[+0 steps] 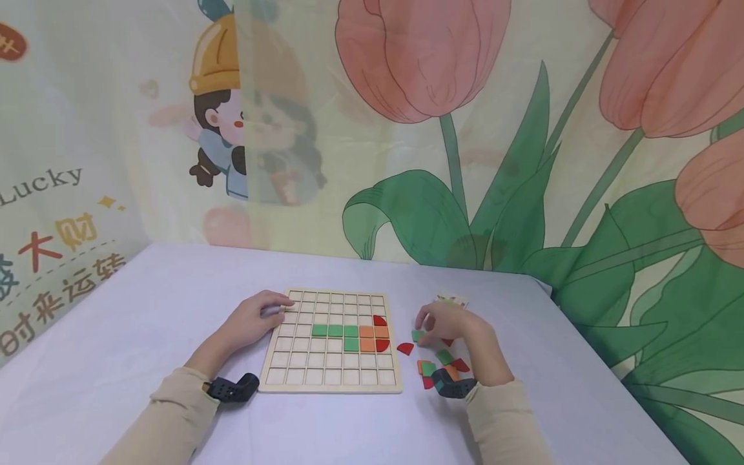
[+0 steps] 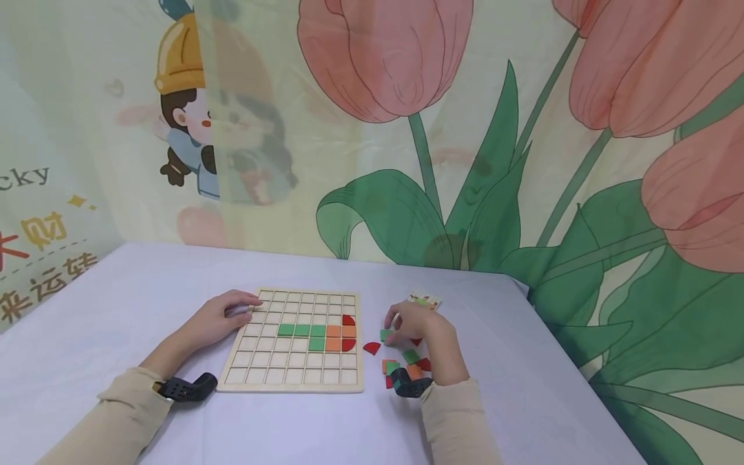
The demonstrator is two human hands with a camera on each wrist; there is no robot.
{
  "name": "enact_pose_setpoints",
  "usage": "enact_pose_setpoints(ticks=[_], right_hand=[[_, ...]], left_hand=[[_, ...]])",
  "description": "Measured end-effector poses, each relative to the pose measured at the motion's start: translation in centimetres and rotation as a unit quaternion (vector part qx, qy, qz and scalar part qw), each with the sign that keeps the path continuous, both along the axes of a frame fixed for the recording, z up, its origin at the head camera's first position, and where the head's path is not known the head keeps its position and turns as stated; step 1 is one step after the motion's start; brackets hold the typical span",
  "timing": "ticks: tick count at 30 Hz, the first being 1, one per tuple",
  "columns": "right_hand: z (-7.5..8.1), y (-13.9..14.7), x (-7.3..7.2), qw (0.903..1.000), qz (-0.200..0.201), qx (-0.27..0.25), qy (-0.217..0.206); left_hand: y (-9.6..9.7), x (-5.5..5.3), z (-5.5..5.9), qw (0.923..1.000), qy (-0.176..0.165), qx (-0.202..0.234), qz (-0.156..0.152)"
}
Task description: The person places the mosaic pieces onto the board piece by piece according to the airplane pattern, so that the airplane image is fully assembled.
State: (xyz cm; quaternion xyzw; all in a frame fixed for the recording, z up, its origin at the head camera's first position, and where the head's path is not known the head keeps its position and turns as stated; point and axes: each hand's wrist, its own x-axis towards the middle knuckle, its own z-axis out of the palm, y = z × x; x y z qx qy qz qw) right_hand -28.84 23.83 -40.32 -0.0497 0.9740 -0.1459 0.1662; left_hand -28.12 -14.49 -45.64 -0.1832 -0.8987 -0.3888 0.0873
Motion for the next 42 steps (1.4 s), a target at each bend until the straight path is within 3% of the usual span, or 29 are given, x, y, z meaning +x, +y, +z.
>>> enact_pose_setpoints(ticks=[5, 14, 21, 25, 33, 42], right_hand=[[-0.1, -0.4, 0.1, 0.9996, 0.015, -0.01, 0.021], [-0.5, -1.1, -0.2, 0.9975, 0.005, -0.025, 0.066], [0.3, -2.6, -0.1, 0.9925, 0.008, 0.007, 0.122], [1.1, -5.0, 0.5, 0.986, 0.04, 0.017, 0.161], [1.1, -10.4, 2.7, 0.9737, 0.126, -0.023, 0.189], [0.3, -12.8, 4.0, 0.9611, 0.184, 0.005, 0.206]], left_hand=[[0.0, 0.0, 0.1, 1.0, -0.004, 0.001, 0.002], [0.0, 0.0, 0.2, 1.0, -0.008, 0.006, 0.0], [0.1, 0.1, 0.3, 0.9999, -0.015, -0.001, 0.003], [0.1, 0.1, 0.3, 0.9999, -0.014, 0.002, 0.003], [0.1, 0.2, 0.4, 0.9998, -0.02, 0.002, 0.004], [0.1, 0.2, 0.5, 0.9999, -0.015, 0.006, 0.001]])
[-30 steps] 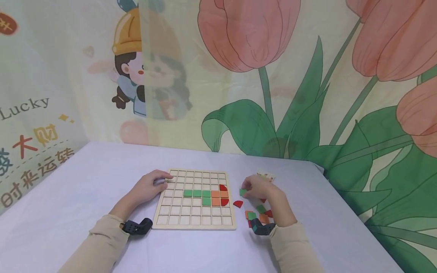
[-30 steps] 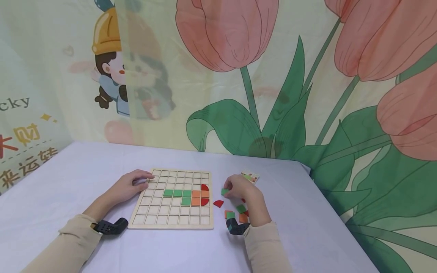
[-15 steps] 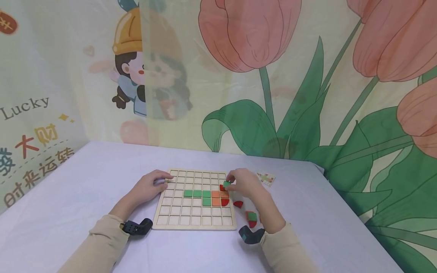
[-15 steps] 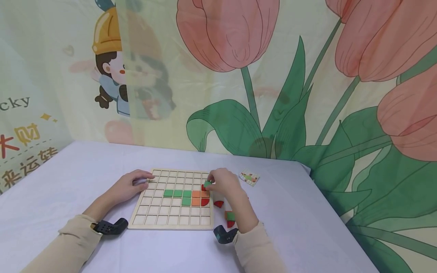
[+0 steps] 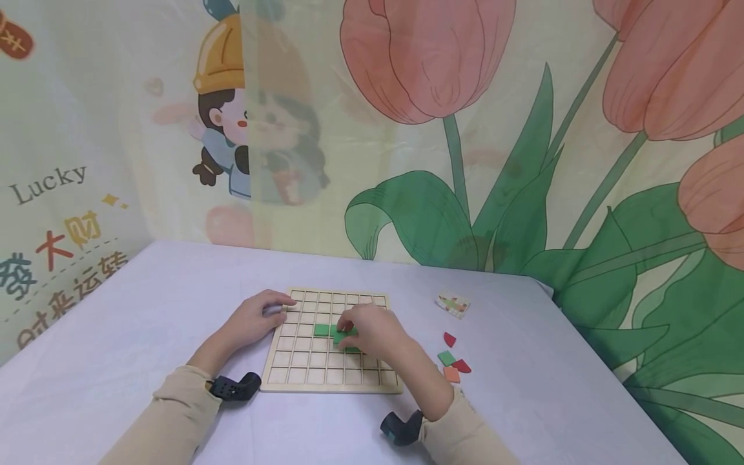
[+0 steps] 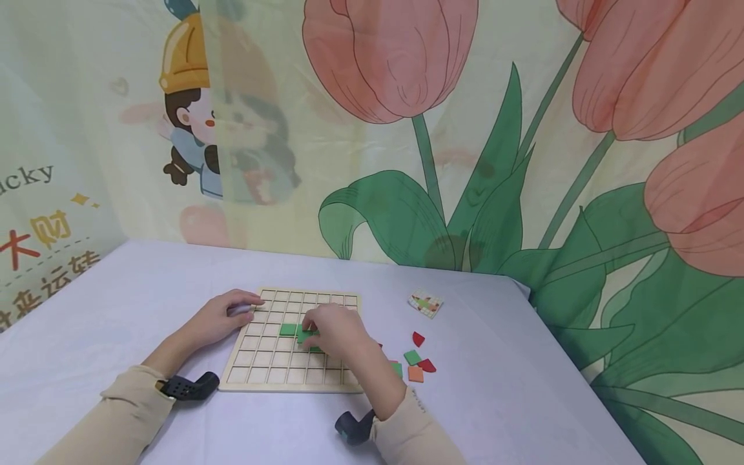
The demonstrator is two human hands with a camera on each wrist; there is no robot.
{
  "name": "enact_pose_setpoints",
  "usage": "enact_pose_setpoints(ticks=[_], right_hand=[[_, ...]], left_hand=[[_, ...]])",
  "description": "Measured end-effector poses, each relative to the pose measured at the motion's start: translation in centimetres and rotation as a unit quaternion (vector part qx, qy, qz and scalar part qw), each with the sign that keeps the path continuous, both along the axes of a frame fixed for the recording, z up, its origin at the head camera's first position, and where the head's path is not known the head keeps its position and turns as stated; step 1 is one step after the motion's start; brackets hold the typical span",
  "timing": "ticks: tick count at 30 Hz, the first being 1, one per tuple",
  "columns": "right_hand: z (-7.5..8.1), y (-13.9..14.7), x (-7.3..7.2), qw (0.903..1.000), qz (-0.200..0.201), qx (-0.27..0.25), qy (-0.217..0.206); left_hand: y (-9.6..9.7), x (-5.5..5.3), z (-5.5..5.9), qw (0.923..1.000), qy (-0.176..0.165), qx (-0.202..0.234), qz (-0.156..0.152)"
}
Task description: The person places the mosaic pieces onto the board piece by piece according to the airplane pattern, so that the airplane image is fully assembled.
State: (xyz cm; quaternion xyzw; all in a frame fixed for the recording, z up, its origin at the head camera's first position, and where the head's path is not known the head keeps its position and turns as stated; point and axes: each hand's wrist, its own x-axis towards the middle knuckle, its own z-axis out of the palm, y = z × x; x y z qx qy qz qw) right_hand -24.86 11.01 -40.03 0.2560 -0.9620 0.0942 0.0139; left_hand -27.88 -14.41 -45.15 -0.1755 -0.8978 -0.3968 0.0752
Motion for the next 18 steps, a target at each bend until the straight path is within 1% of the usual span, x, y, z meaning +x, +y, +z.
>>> enact_pose_setpoints(ticks=[11, 14, 18], right_hand=[[-0.64, -0.4, 0.01, 0.9993, 0.009, 0.035, 0.011], [-0.66, -0.43, 0.07, 0.999, 0.014, 0.038, 0.017], [-0.66, -0.47, 0.11, 0.9989, 0.02, 0.037, 0.022]], left_hand=[[0.02, 0.09, 0.14, 1.0, -0.004, -0.005, 0.002], [0.07, 0.08, 0.04, 0.9999, -0.005, -0.004, 0.008], [0.13, 0.05, -0.07, 1.0, -0.001, -0.001, 0.008]])
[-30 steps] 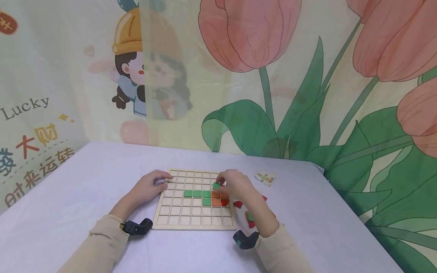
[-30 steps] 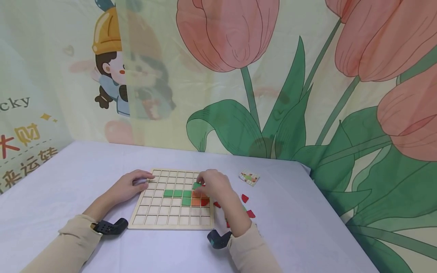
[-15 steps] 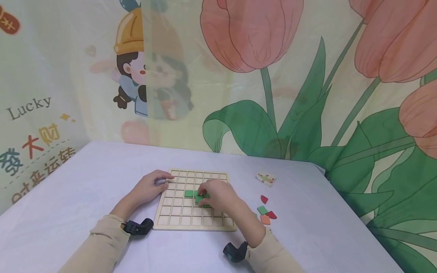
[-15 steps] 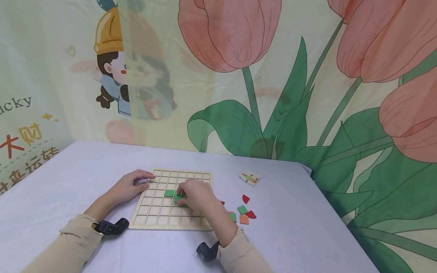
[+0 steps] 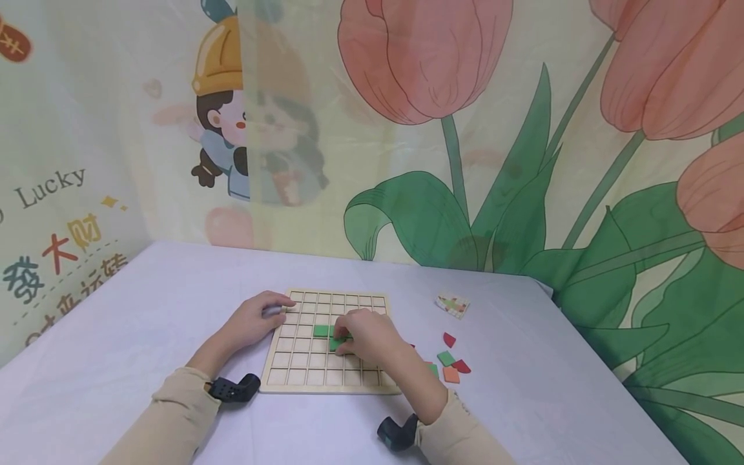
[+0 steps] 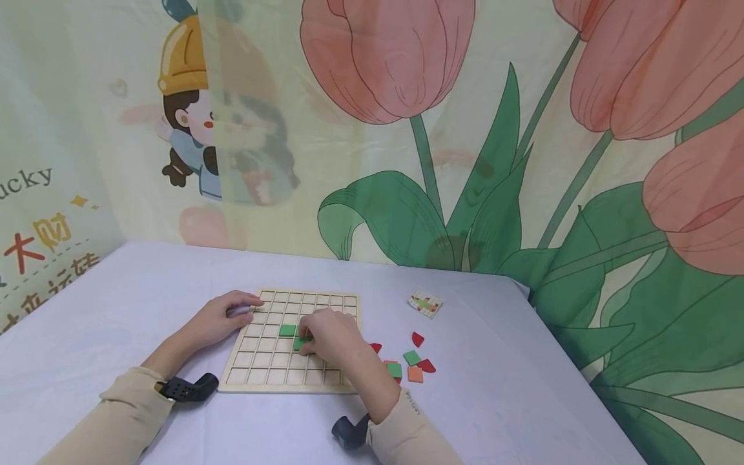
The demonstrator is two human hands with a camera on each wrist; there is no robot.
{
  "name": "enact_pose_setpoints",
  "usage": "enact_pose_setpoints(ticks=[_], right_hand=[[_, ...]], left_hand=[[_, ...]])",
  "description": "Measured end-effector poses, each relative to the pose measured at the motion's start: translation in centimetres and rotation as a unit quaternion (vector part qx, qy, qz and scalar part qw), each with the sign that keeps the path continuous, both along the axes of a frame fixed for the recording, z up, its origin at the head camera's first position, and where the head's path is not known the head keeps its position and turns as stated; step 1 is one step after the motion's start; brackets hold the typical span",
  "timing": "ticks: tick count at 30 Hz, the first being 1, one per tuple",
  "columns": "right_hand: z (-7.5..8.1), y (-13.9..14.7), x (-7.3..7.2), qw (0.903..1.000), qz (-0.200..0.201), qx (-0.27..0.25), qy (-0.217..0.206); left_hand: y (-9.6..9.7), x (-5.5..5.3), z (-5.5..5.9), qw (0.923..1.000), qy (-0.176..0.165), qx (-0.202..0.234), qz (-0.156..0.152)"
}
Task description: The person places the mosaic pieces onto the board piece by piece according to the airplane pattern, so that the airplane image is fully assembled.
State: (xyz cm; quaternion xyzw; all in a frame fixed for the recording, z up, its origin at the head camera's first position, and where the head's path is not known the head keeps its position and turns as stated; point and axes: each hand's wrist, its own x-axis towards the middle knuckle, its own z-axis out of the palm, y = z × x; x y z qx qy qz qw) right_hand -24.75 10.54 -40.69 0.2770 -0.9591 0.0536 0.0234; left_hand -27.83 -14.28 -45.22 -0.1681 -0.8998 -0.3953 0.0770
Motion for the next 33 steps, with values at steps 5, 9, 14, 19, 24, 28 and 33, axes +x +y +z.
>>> enact_pose_setpoints(ticks=[5, 9, 14, 19, 24, 28, 33], right_hand=[[0.0, 0.0, 0.1, 1.0, 0.003, 0.001, 0.003], [0.0, -0.1, 0.1, 1.0, 0.002, 0.001, 0.004], [-0.1, -0.2, 0.2, 1.0, -0.001, 0.003, 0.002], [-0.1, -0.1, 0.2, 1.0, -0.001, 0.004, -0.006], [0.7, 0.6, 0.0, 0.9996, -0.005, -0.001, -0.029], [1.7, 2.6, -0.8, 0.9963, -0.04, -0.022, -0.072], [2.8, 6.5, -1.8, 0.9824, -0.115, -0.037, -0.143]], left_hand=[[-0.1, 0.1, 0.1, 0.9999, 0.008, 0.0, -0.008], [-0.2, 0.1, 0.2, 0.9999, 0.01, -0.003, -0.008], [-0.2, 0.2, 0.2, 1.0, 0.007, -0.003, -0.006], [-0.2, 0.1, 0.1, 0.9999, 0.008, -0.004, -0.009], [-0.1, 0.1, 0.1, 1.0, -0.001, -0.006, -0.002], [0.0, 0.0, 0.1, 0.9999, -0.01, -0.008, 0.003], [-0.1, -0.1, 0.1, 1.0, -0.001, -0.008, -0.003]])
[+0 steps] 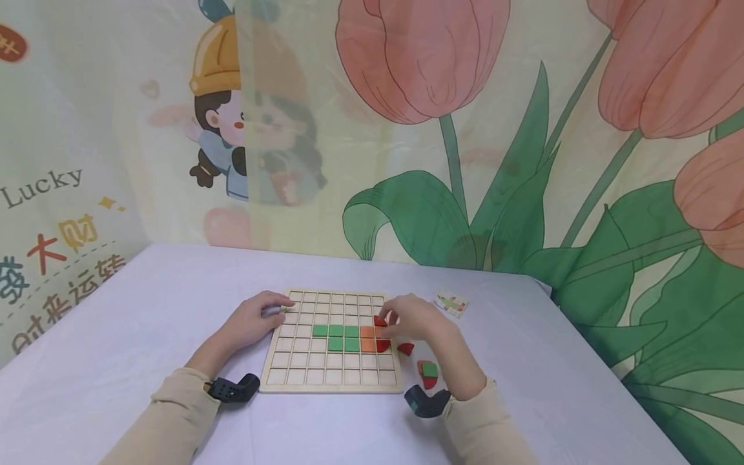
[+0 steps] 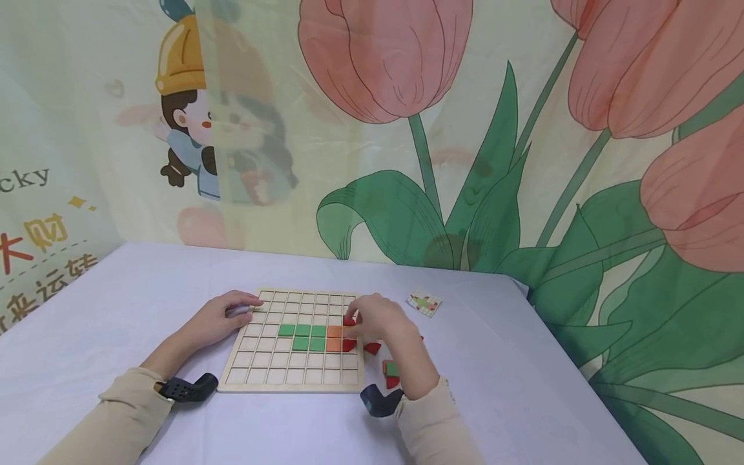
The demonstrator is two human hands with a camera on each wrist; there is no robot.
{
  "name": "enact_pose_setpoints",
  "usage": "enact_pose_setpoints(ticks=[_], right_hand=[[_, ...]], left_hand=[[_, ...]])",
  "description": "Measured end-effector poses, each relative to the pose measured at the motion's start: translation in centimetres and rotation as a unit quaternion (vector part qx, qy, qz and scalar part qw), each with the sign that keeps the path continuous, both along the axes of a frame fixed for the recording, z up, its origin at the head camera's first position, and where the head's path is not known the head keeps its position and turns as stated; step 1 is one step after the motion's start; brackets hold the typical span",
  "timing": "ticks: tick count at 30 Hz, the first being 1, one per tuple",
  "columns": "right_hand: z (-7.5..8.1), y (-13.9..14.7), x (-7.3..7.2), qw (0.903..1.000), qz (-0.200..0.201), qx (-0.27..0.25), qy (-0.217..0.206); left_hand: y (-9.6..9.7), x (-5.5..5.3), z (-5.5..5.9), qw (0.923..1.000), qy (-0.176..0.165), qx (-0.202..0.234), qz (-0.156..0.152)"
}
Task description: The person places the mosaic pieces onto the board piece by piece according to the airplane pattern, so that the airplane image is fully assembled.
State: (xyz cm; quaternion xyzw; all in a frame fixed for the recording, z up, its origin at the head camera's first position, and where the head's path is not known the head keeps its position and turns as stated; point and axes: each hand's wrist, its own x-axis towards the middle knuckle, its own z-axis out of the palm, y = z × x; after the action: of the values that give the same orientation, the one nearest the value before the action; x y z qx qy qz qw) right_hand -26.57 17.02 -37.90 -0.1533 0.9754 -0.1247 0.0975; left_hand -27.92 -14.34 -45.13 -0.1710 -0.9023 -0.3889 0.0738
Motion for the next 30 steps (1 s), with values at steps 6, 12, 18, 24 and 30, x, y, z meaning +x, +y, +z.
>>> enact_pose_setpoints(ticks=[6, 12, 18, 24, 30], right_hand=[[0.0, 5.1, -0.6, 0.9912, -0.1, 0.033, -0.079], [-0.3, 7.7, -0.7, 0.9858, -0.102, 0.062, -0.118], [-0.4, 8.0, -0.6, 0.9847, -0.104, 0.053, -0.129], [-1.0, 7.7, -0.8, 0.9863, -0.11, 0.062, -0.106], [-1.5, 7.0, -1.2, 0.9886, -0.123, 0.038, -0.078]], left_hand=[[0.1, -0.1, 0.0, 1.0, 0.004, 0.001, -0.003], [0.0, 0.0, 0.0, 1.0, 0.005, -0.001, -0.002], [0.1, 0.1, 0.1, 1.0, 0.004, -0.004, 0.0], [0.1, 0.1, 0.0, 1.0, -0.002, -0.005, 0.001], [0.0, 0.1, 0.1, 1.0, 0.001, -0.004, -0.002]])
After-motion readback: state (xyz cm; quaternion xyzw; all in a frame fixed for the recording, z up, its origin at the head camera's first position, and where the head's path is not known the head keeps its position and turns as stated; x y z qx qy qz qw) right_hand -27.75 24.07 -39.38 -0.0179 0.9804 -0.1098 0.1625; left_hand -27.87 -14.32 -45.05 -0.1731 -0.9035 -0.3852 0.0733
